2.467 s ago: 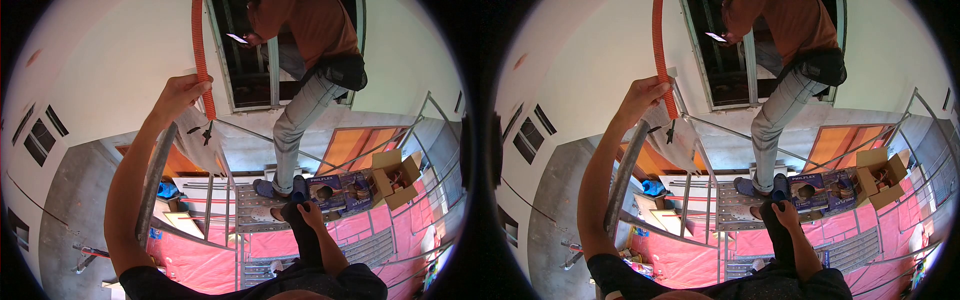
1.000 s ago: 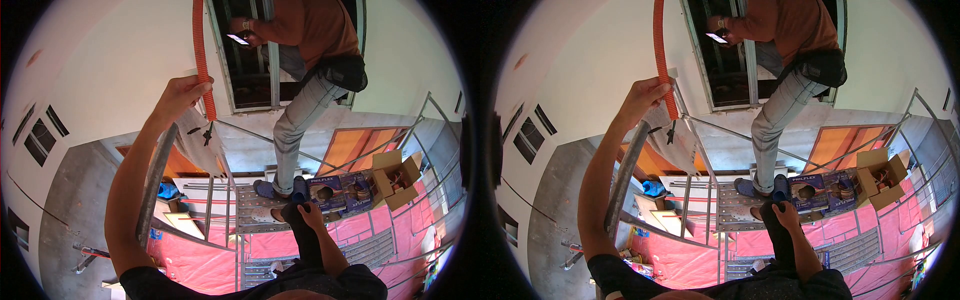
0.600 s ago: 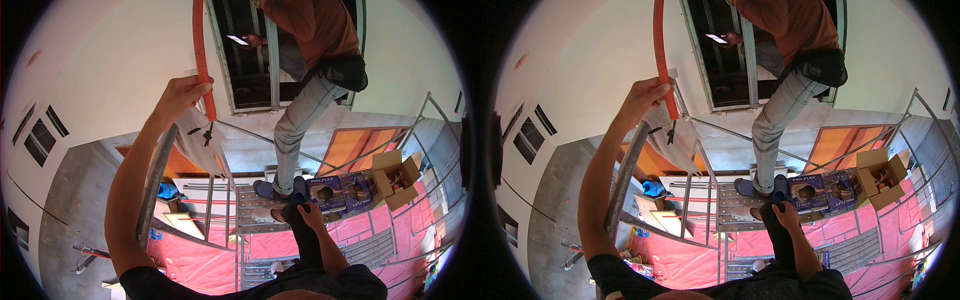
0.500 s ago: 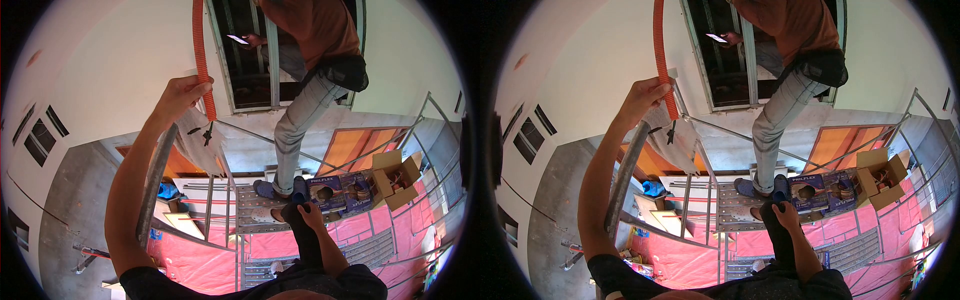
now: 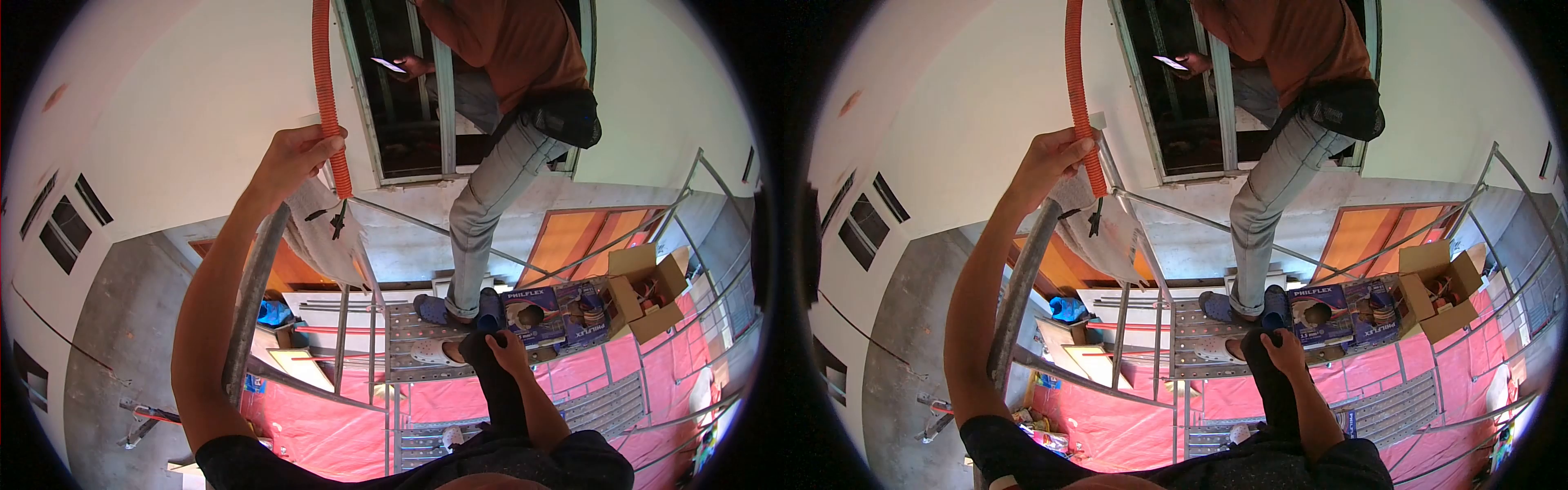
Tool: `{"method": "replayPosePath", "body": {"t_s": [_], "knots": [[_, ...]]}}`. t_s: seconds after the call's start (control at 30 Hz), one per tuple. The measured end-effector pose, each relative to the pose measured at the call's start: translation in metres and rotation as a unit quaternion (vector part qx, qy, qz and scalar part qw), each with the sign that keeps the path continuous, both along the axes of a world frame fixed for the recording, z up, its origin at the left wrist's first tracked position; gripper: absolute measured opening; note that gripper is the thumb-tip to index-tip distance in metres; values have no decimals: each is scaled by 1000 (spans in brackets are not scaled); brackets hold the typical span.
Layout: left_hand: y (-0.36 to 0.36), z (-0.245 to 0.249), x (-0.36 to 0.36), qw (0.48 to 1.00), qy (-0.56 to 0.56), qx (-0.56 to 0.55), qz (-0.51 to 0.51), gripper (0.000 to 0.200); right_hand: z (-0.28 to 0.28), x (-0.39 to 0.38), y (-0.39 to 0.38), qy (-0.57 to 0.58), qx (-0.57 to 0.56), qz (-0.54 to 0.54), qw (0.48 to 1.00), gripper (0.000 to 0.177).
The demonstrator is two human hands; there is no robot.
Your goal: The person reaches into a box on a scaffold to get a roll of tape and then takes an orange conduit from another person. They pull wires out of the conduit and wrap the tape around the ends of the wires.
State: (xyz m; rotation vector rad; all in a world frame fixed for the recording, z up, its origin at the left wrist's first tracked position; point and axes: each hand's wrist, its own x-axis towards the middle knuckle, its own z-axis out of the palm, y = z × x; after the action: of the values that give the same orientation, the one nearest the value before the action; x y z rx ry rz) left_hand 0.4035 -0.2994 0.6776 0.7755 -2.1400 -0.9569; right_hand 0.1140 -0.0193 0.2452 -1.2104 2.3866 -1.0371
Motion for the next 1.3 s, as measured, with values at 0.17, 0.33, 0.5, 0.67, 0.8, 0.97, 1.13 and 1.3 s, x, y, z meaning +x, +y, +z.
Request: {"method": "replayPosePath", "body": {"t_s": [0.17, 0.33, 0.5, 0.67, 0.8, 0.97, 1.13, 1.3], "knots": [[-1, -1, 0, 1000, 1, -10, -2, 40, -1, -1, 0, -6, 9, -1, 1000, 56], [0, -1, 0, 1000, 7, -7, -10, 41, 0, -1, 0, -4, 7, 0, 1000, 55], [2, 1, 0, 1000, 2, -6, -10, 42, -4, -2, 1, 4, -14, 2, 1000, 52], [2, 1, 0, 1000, 0, -1, -9, 42, -4, -2, 1, 11, -22, -1, 1000, 52], [3, 1, 0, 1000, 2, -5, -7, 42, 0, -1, 2, 5, -12, -2, 1000, 53], [4, 1, 0, 1000, 5, -4, -12, 41, 1, 0, 2, -3, -2, 0, 1000, 54], [1, 0, 0, 1000, 5, -6, -13, 41, -1, -1, 1, 1, -10, -2, 1000, 55], [2, 0, 0, 1000, 2, -5, -9, 40, 0, -1, 1, -6, 1, -2, 1000, 55]]}}
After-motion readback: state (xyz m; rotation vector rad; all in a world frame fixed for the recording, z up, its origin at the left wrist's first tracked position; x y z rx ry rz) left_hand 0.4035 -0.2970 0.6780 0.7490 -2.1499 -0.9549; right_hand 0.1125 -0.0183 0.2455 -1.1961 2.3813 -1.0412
